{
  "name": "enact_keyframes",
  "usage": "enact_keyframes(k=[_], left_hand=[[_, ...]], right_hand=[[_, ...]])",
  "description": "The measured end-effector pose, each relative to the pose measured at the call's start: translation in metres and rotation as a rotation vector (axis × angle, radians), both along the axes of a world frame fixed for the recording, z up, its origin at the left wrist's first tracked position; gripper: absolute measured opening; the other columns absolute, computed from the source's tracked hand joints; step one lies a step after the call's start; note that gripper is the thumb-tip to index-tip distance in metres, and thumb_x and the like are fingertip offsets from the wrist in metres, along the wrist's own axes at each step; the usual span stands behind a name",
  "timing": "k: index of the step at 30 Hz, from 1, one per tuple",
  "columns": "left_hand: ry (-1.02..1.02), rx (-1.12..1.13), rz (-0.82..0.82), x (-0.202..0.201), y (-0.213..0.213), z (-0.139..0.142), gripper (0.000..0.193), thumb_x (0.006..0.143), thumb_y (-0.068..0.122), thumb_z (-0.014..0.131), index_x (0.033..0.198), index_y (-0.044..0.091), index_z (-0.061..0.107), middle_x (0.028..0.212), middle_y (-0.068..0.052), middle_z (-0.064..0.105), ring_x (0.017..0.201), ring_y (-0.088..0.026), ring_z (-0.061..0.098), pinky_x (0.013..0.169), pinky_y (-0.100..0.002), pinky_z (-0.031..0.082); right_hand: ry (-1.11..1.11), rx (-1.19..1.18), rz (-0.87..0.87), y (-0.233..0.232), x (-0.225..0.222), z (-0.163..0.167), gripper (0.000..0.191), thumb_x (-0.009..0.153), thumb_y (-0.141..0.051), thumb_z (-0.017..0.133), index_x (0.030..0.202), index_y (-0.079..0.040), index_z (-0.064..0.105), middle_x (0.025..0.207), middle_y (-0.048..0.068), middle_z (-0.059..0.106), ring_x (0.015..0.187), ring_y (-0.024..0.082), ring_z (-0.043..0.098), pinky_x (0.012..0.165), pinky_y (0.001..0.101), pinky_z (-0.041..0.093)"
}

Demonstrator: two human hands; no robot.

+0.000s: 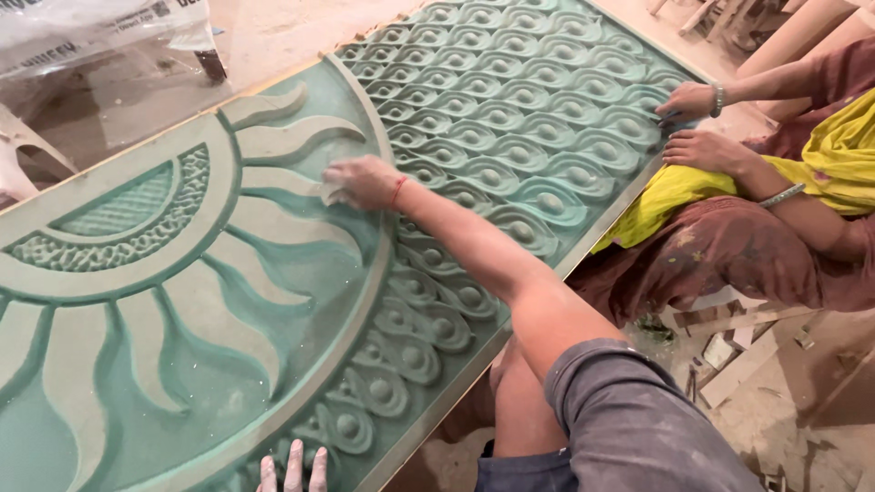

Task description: The person carves a decorative sun and wave pattern into a large green panel using a small handheld tool. They work methodically along the edges and inner details of the sun motif, removing material to define the shapes.

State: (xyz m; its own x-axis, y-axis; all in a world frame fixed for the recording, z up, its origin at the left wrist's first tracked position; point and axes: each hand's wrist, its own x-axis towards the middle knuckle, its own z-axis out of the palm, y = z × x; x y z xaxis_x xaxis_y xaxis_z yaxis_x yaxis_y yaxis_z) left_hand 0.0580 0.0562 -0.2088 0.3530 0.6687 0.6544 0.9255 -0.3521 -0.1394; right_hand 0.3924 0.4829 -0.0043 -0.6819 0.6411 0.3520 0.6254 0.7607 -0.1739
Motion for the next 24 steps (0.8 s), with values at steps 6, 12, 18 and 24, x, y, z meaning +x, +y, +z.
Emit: enact_keyframes(k=[6, 12, 18, 24], left_hand=[[-0.036, 0.373, -0.170, 0.006, 0.033, 0.009, 0.020, 0.103, 0.018, 0.059, 0.116, 0.027, 0.073, 0.121, -0.008, 0.073, 0.120, -0.051, 0.055, 0.095, -0.056, 0.054], [0.007, 0.420, -0.267, 0.008, 0.043, 0.016, 0.015, 0.095, 0.021, 0.063, 0.105, 0.019, 0.075, 0.111, -0.017, 0.074, 0.114, -0.038, 0.064, 0.092, -0.063, 0.054], [-0.035, 0.223, -0.132, 0.007, 0.031, 0.014, 0.020, 0.100, 0.016, 0.061, 0.112, 0.025, 0.075, 0.121, -0.010, 0.073, 0.117, -0.052, 0.057, 0.092, -0.054, 0.057], [0.024, -0.068, 0.069, 0.005, 0.011, 0.003, 0.032, 0.091, 0.024, 0.055, 0.115, 0.032, 0.073, 0.132, -0.002, 0.069, 0.121, -0.047, 0.058, 0.084, -0.054, 0.055]], right_hand=[[0.031, -0.016, 0.010, -0.009, -0.022, 0.002, 0.030, 0.088, -0.023, 0.072, 0.115, -0.011, 0.064, 0.103, 0.010, 0.066, 0.095, 0.035, 0.069, 0.079, 0.0469, 0.054], [0.022, -0.058, -0.028, -0.008, -0.024, 0.008, 0.032, 0.088, -0.024, 0.073, 0.115, -0.010, 0.062, 0.104, 0.010, 0.066, 0.097, 0.035, 0.068, 0.079, 0.0478, 0.053], [0.069, -0.079, -0.030, -0.009, -0.025, 0.008, 0.034, 0.087, -0.025, 0.075, 0.114, -0.008, 0.062, 0.103, 0.011, 0.066, 0.096, 0.036, 0.067, 0.079, 0.0473, 0.053], [0.073, -0.106, -0.070, -0.011, -0.028, 0.011, 0.032, 0.088, -0.027, 0.075, 0.109, -0.007, 0.061, 0.102, 0.012, 0.066, 0.097, 0.038, 0.066, 0.080, 0.0483, 0.052]])
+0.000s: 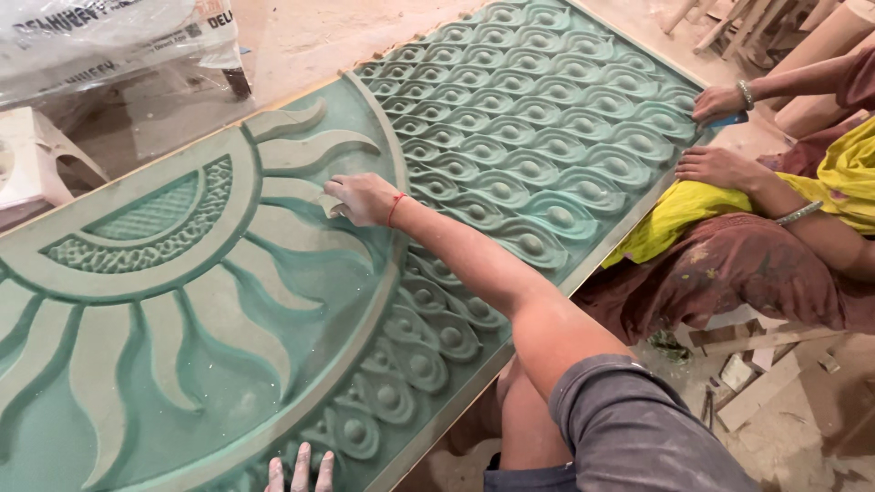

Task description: The person carves a decorative sun and wave pattern into a large green panel using a small handheld tool. They work methodically along the edges and inner details of the sun motif, removing material to define the shapes.

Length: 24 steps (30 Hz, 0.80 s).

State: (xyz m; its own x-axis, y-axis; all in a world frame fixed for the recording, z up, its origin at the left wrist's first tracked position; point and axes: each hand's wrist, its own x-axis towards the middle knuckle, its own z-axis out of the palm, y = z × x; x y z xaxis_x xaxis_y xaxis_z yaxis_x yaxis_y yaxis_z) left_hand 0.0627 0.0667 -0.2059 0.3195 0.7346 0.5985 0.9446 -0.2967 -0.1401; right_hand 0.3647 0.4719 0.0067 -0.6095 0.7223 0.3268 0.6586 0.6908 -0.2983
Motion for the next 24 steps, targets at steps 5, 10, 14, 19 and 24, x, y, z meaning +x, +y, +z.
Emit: enact_keyframes(k=[5, 10, 14, 19, 24], left_hand=[[-0.037, 0.019, -0.007, 0.003, -0.007, 0.005, 0.033, 0.093, 0.026, 0.052, 0.119, 0.033, 0.070, 0.135, -0.001, 0.065, 0.120, -0.046, 0.059, 0.083, -0.053, 0.054], [-0.049, 0.076, -0.044, 0.002, -0.020, 0.033, 0.033, 0.097, 0.018, 0.054, 0.122, 0.027, 0.074, 0.133, -0.005, 0.070, 0.120, -0.042, 0.063, 0.085, -0.050, 0.055], [-0.034, 0.181, -0.080, 0.003, -0.009, 0.033, 0.031, 0.097, 0.020, 0.055, 0.120, 0.027, 0.074, 0.131, -0.005, 0.070, 0.118, -0.041, 0.063, 0.081, -0.049, 0.054], [-0.027, 0.156, -0.051, 0.000, -0.007, 0.020, 0.031, 0.096, 0.020, 0.056, 0.121, 0.029, 0.073, 0.132, -0.003, 0.070, 0.119, -0.040, 0.063, 0.081, -0.049, 0.054], [-0.019, 0.215, -0.053, 0.004, -0.004, 0.021, 0.031, 0.095, 0.021, 0.057, 0.120, 0.029, 0.073, 0.130, -0.003, 0.070, 0.115, -0.039, 0.066, 0.082, -0.047, 0.052]], right_hand=[[-0.011, 0.006, -0.014, 0.002, -0.001, -0.002, 0.033, 0.087, -0.028, 0.076, 0.106, -0.006, 0.060, 0.102, 0.013, 0.066, 0.097, 0.038, 0.066, 0.079, 0.0489, 0.052], [0.006, 0.022, 0.003, 0.005, -0.001, -0.005, 0.032, 0.089, -0.027, 0.075, 0.106, -0.005, 0.059, 0.103, 0.014, 0.065, 0.099, 0.039, 0.066, 0.081, 0.0489, 0.052], [-0.002, -0.025, -0.021, 0.005, -0.002, -0.006, 0.034, 0.085, -0.026, 0.075, 0.105, -0.005, 0.058, 0.101, 0.015, 0.065, 0.097, 0.040, 0.065, 0.078, 0.0499, 0.051], [-0.009, -0.019, -0.016, 0.004, -0.002, -0.003, 0.033, 0.087, -0.027, 0.075, 0.103, -0.005, 0.057, 0.102, 0.015, 0.065, 0.099, 0.040, 0.065, 0.080, 0.0499, 0.052], [-0.005, -0.003, -0.013, 0.003, -0.002, 0.001, 0.033, 0.088, -0.027, 0.074, 0.105, -0.004, 0.058, 0.102, 0.016, 0.065, 0.099, 0.040, 0.065, 0.081, 0.0503, 0.051]])
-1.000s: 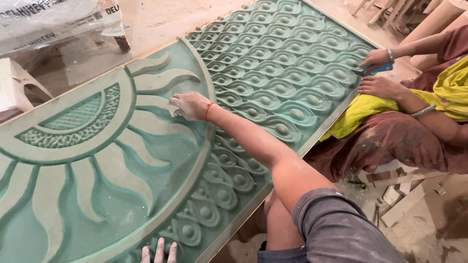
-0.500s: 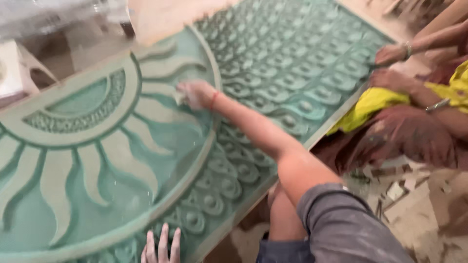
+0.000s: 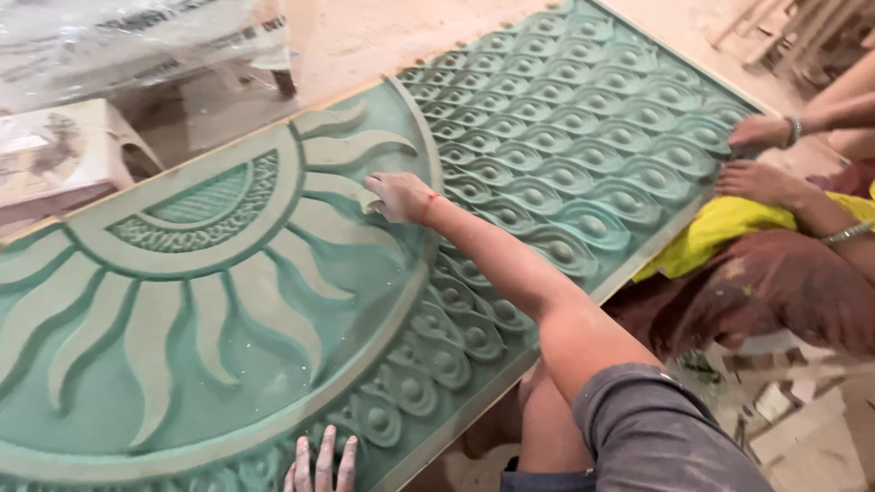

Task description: The person carves a decorative sun and wave pattern into a large green panel using a small handheld tool. They work methodically along the edges and inner details of the sun motif, removing material to define the shapes.

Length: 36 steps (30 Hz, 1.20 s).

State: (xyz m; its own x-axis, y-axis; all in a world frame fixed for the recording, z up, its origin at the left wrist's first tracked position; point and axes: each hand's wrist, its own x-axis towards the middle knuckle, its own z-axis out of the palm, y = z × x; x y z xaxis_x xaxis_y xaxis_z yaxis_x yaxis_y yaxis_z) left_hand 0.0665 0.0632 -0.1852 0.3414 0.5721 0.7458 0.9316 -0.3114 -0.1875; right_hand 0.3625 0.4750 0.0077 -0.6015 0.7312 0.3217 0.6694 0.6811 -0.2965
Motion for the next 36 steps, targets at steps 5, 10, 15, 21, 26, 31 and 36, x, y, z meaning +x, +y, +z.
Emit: enact_keyframes(k=[5, 10, 15, 21, 26, 31, 36], left_hand=[[-0.050, -0.061, 0.099, 0.014, 0.000, 0.015, 0.030, 0.094, 0.025, 0.056, 0.118, 0.031, 0.072, 0.131, 0.000, 0.070, 0.118, -0.036, 0.066, 0.087, -0.047, 0.052], [-0.072, -0.099, 0.098, 0.020, -0.005, 0.036, 0.033, 0.093, 0.025, 0.054, 0.120, 0.031, 0.072, 0.136, -0.001, 0.067, 0.122, -0.035, 0.064, 0.091, -0.047, 0.051], [-0.072, -0.152, 0.110, 0.022, -0.007, 0.046, 0.036, 0.092, 0.024, 0.052, 0.122, 0.030, 0.071, 0.140, -0.001, 0.064, 0.124, -0.035, 0.063, 0.095, -0.048, 0.051], [-0.062, -0.114, 0.104, 0.022, -0.003, 0.050, 0.037, 0.093, 0.024, 0.051, 0.124, 0.031, 0.069, 0.139, -0.002, 0.063, 0.126, -0.035, 0.061, 0.094, -0.049, 0.051], [-0.046, -0.178, 0.110, 0.021, -0.006, 0.054, 0.039, 0.091, 0.026, 0.050, 0.126, 0.030, 0.068, 0.142, -0.003, 0.061, 0.127, -0.036, 0.060, 0.095, -0.050, 0.051], [-0.035, -0.219, 0.115, 0.022, -0.006, 0.060, 0.041, 0.090, 0.026, 0.051, 0.127, 0.030, 0.066, 0.144, -0.003, 0.059, 0.128, -0.037, 0.058, 0.096, -0.050, 0.050], [-0.036, -0.298, 0.087, 0.020, -0.007, 0.064, 0.045, 0.087, 0.027, 0.053, 0.130, 0.027, 0.065, 0.146, -0.007, 0.056, 0.131, -0.039, 0.055, 0.098, -0.053, 0.048]], right_hand=[[0.010, 0.000, -0.004, -0.001, -0.001, 0.003, 0.034, 0.089, -0.029, 0.074, 0.106, -0.004, 0.059, 0.102, 0.016, 0.066, 0.098, 0.041, 0.065, 0.081, 0.0503, 0.052], [0.011, 0.027, 0.004, -0.001, -0.002, 0.003, 0.035, 0.089, -0.029, 0.074, 0.108, -0.003, 0.059, 0.104, 0.016, 0.066, 0.098, 0.041, 0.065, 0.081, 0.0502, 0.052], [0.017, 0.015, -0.014, -0.001, -0.003, 0.005, 0.040, 0.087, -0.028, 0.074, 0.116, -0.003, 0.061, 0.104, 0.017, 0.067, 0.099, 0.041, 0.065, 0.081, 0.0496, 0.052], [-0.049, -0.015, -0.046, 0.000, -0.005, 0.009, 0.038, 0.089, -0.030, 0.074, 0.113, -0.004, 0.061, 0.104, 0.017, 0.068, 0.101, 0.040, 0.066, 0.083, 0.0493, 0.052], [-0.029, -0.017, -0.042, 0.001, -0.006, 0.006, 0.041, 0.088, -0.030, 0.074, 0.117, -0.004, 0.061, 0.106, 0.017, 0.068, 0.102, 0.040, 0.066, 0.084, 0.0489, 0.052], [-0.020, -0.018, -0.051, 0.003, -0.006, 0.001, 0.045, 0.088, -0.030, 0.073, 0.122, -0.004, 0.060, 0.109, 0.017, 0.068, 0.102, 0.040, 0.066, 0.083, 0.0486, 0.053], [-0.055, -0.022, -0.061, 0.006, -0.009, 0.003, 0.044, 0.088, -0.032, 0.073, 0.120, -0.004, 0.061, 0.110, 0.017, 0.069, 0.104, 0.039, 0.066, 0.085, 0.0483, 0.053]])
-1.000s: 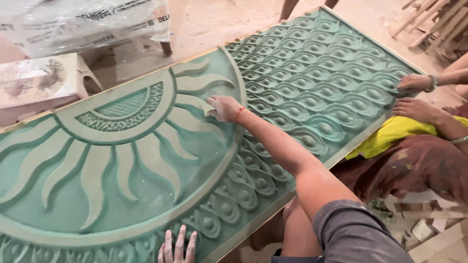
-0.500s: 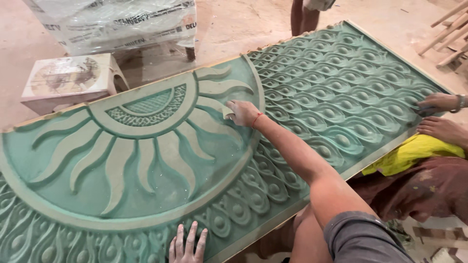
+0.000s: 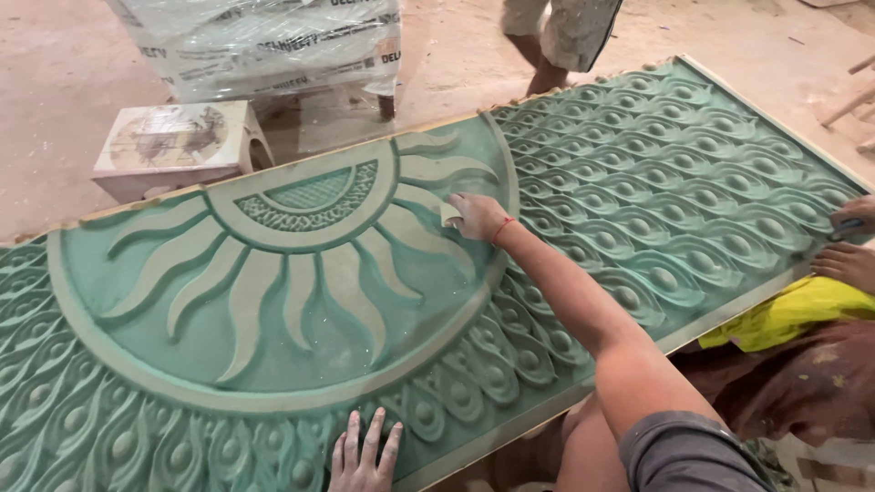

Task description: The person carves a decorative sun and wave pattern into a large green panel using a small handheld tool. They work methodically along the edges and inner details of the sun motif, removing material to define the shapes.

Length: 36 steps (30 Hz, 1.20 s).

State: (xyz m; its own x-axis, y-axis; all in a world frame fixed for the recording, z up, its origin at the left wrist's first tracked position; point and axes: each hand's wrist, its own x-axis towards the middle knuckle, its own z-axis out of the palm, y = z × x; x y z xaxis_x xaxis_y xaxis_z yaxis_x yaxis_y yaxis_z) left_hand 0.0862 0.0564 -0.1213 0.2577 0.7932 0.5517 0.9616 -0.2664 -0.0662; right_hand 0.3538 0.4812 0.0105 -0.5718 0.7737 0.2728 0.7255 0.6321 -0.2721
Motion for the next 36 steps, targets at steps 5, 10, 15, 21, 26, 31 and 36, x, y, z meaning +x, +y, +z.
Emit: enact_keyframes(k=[5, 10, 15, 21, 26, 31, 36], left_hand=[[0.018, 0.085, -0.012, -0.0010, 0.0014, -0.0016, 0.041, 0.092, 0.026, 0.053, 0.132, 0.027, 0.063, 0.149, -0.006, 0.053, 0.133, -0.040, 0.053, 0.099, -0.052, 0.047], [0.008, 0.057, -0.014, -0.0013, 0.0019, -0.0047, 0.043, 0.090, 0.028, 0.053, 0.131, 0.027, 0.063, 0.148, -0.007, 0.053, 0.132, -0.040, 0.052, 0.099, -0.053, 0.047], [0.017, 0.049, -0.019, -0.0030, 0.0028, -0.0049, 0.042, 0.090, 0.027, 0.052, 0.131, 0.027, 0.063, 0.148, -0.007, 0.054, 0.133, -0.040, 0.052, 0.098, -0.053, 0.047], [0.006, 0.063, -0.012, -0.0023, 0.0021, -0.0032, 0.042, 0.091, 0.028, 0.052, 0.132, 0.027, 0.063, 0.149, -0.007, 0.053, 0.134, -0.039, 0.051, 0.099, -0.053, 0.046], [0.012, 0.030, -0.011, -0.0016, 0.0003, -0.0030, 0.043, 0.092, 0.028, 0.051, 0.133, 0.026, 0.062, 0.149, -0.007, 0.052, 0.134, -0.040, 0.051, 0.099, -0.053, 0.046], [0.014, 0.042, -0.016, -0.0024, 0.0017, -0.0043, 0.043, 0.092, 0.028, 0.052, 0.133, 0.026, 0.062, 0.150, -0.008, 0.052, 0.135, -0.040, 0.050, 0.100, -0.053, 0.046], [0.010, 0.031, -0.019, -0.0027, 0.0017, -0.0045, 0.044, 0.090, 0.028, 0.053, 0.133, 0.026, 0.062, 0.149, -0.007, 0.052, 0.134, -0.040, 0.050, 0.099, -0.053, 0.046]], right_hand=[[-0.042, -0.025, -0.021, 0.0007, -0.0023, 0.0038, 0.042, 0.089, -0.032, 0.073, 0.118, -0.004, 0.062, 0.110, 0.017, 0.069, 0.104, 0.040, 0.066, 0.085, 0.0493, 0.053], [-0.054, -0.039, -0.035, -0.0009, -0.0031, 0.0057, 0.043, 0.088, -0.033, 0.073, 0.119, -0.005, 0.062, 0.110, 0.017, 0.069, 0.104, 0.040, 0.066, 0.085, 0.0501, 0.053], [-0.061, -0.047, -0.038, -0.0012, -0.0040, 0.0063, 0.042, 0.089, -0.033, 0.072, 0.119, -0.005, 0.062, 0.112, 0.016, 0.069, 0.105, 0.040, 0.066, 0.085, 0.0504, 0.053], [-0.041, -0.051, -0.032, -0.0014, -0.0043, 0.0063, 0.046, 0.088, -0.033, 0.073, 0.123, -0.005, 0.061, 0.111, 0.017, 0.069, 0.105, 0.040, 0.065, 0.086, 0.0502, 0.052], [-0.009, -0.043, -0.027, -0.0021, -0.0037, 0.0062, 0.046, 0.087, -0.033, 0.074, 0.122, -0.004, 0.062, 0.112, 0.017, 0.069, 0.105, 0.040, 0.065, 0.086, 0.0499, 0.052], [-0.019, -0.043, -0.029, -0.0018, -0.0041, 0.0077, 0.043, 0.088, -0.033, 0.073, 0.118, -0.004, 0.062, 0.112, 0.017, 0.069, 0.105, 0.041, 0.065, 0.085, 0.0505, 0.052], [-0.043, -0.070, -0.047, -0.0026, -0.0050, 0.0094, 0.040, 0.089, -0.034, 0.073, 0.114, -0.004, 0.062, 0.111, 0.016, 0.069, 0.105, 0.041, 0.065, 0.085, 0.0510, 0.052]])
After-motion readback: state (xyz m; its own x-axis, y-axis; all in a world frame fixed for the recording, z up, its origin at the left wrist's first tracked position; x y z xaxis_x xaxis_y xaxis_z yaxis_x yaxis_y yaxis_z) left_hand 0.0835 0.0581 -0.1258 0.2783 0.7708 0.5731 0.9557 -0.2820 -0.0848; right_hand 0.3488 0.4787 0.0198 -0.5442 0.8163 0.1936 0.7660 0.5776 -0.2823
